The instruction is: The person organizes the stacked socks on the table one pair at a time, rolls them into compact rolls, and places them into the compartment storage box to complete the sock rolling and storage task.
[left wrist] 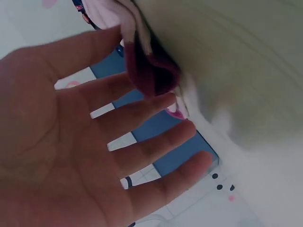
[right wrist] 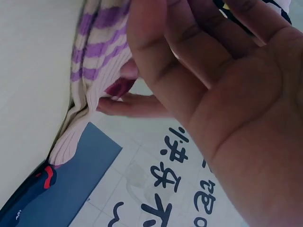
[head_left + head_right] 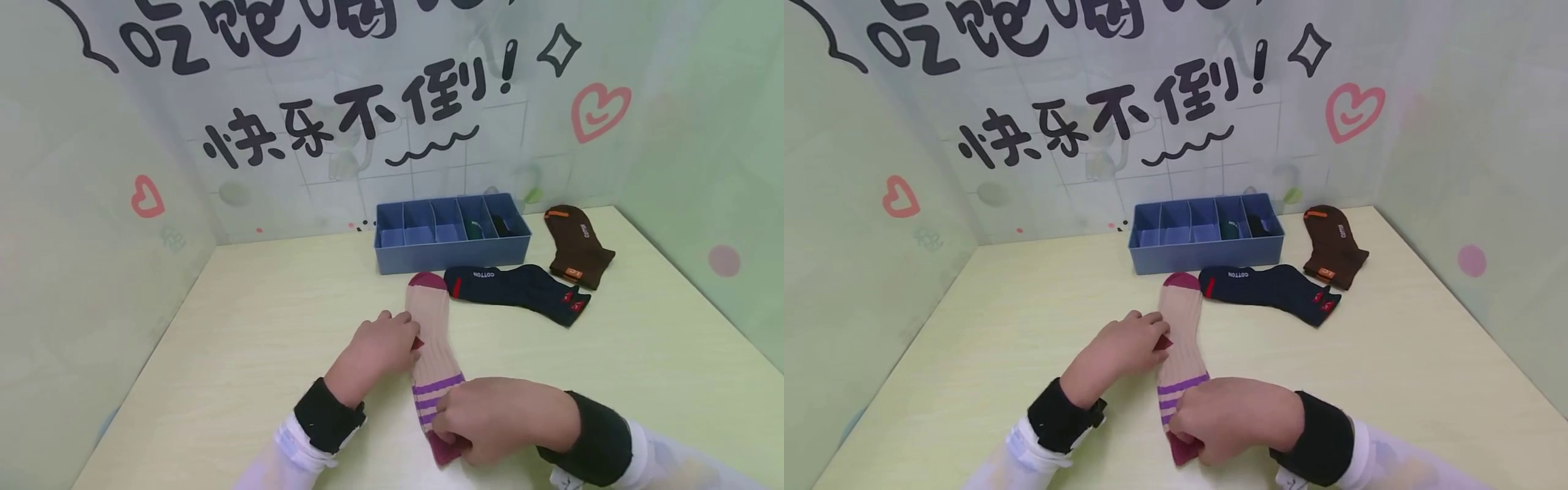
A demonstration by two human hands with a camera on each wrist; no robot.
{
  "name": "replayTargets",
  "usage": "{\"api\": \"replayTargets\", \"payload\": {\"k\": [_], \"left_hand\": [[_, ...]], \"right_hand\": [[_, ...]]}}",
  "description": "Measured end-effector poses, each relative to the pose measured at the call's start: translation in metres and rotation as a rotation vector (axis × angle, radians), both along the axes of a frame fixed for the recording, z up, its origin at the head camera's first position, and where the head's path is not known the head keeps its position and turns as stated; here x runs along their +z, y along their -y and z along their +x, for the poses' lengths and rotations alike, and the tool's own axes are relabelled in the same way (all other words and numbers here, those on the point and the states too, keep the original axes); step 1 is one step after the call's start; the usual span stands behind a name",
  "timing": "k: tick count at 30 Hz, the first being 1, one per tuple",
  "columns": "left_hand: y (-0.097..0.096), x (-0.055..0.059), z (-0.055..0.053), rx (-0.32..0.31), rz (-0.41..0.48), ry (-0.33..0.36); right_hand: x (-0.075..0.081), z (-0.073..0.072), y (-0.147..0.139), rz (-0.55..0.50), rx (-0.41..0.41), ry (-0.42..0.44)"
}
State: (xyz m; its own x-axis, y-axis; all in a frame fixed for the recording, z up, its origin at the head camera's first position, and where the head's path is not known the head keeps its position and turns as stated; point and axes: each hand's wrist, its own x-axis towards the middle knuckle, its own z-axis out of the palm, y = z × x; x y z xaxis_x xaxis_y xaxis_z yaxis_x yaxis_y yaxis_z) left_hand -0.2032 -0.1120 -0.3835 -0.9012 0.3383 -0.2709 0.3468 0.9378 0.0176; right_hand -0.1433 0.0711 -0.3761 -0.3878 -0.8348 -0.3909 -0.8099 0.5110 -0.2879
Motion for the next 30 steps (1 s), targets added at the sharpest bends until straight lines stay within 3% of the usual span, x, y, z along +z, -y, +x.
{"api": "replayTargets", "payload": {"k": [5, 8, 13, 18, 24, 30], "left_hand": [[0.001, 0.016, 0.007, -0.079, -0.008, 0.036], [0.000, 0.023, 0.008, -0.103, 0.030, 0.010], [-0.002, 0.013, 0.003, -0.020, 0.082, -0.045], [-0.002, 0.002, -0.004, 0.058, 0.148, -0.125], [-0.002, 0.008, -0.010, 0.111, 0.291, -0.195], [-0.001, 0.010, -0.011, 0.145, 0.363, -0.161]], "right_hand": [[0.003, -0.003, -0.006, -0.115, 0.080, -0.163], [0.002, -0.002, -0.005, -0.142, 0.108, -0.178], [-0.004, 0.000, -0.002, -0.086, 0.060, -0.069], [-0.005, 0.001, -0.001, -0.065, 0.044, -0.043], [-0.001, -0.001, -0.001, -0.058, 0.048, -0.053], [-0.001, -0.002, 0.001, -0.046, 0.043, -0.042]]}}
